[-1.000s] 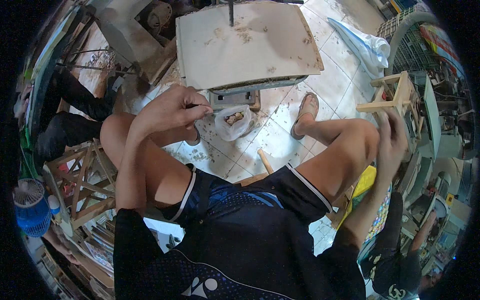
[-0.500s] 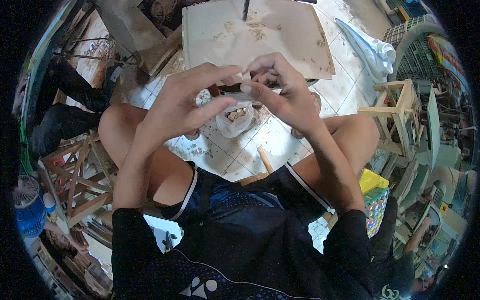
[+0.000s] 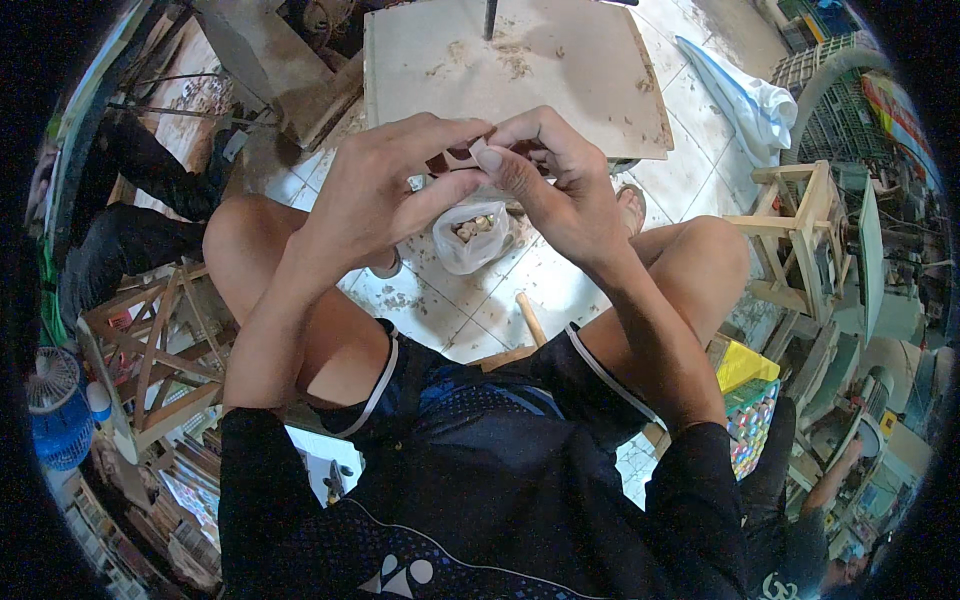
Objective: Drilling holes into small circular wooden components using an industrial drill press in a workshop environment.
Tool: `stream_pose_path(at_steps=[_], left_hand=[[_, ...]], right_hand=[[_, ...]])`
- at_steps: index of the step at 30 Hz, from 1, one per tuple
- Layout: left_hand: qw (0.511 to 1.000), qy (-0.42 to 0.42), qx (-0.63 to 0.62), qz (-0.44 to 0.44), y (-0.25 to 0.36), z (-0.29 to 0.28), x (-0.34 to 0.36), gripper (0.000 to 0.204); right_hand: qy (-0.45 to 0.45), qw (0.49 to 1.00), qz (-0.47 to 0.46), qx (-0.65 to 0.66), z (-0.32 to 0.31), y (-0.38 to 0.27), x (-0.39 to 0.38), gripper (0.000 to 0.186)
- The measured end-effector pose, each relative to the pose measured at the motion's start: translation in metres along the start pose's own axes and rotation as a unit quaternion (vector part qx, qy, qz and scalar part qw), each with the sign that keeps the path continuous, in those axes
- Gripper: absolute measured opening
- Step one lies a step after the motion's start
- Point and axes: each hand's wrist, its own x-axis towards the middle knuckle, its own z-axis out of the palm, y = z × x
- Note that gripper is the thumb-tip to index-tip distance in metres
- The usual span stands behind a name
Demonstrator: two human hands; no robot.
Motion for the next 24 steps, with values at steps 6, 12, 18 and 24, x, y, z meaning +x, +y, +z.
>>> stream_pose_path(at_steps=[6, 12, 18, 24], left_hand=[[1.0, 0.004, 0.019, 0.005, -0.002, -0.001, 0.004, 0.037], [0.999, 0.031, 0.018, 0.009, -0.003, 0.003, 0.008, 0.036], [1.0, 0.025, 0.01, 0.008, -0.003, 0.004, 0.009, 0.036], [0.997, 0.064, 0.022, 0.037, -0.004, 0.009, 0.01, 0.031]], right_hand=[[0.01, 0.999, 0.012, 0.028, -0.001, -0.004, 0.001, 0.014], [0.046, 0.998, 0.034, 0.031, 0.002, -0.01, 0.002, 0.015], [0.038, 0.999, 0.006, -0.023, 0.001, -0.01, 0.002, 0.013], [0.05, 0.997, -0.009, -0.056, 0.002, -0.006, 0.002, 0.011]])
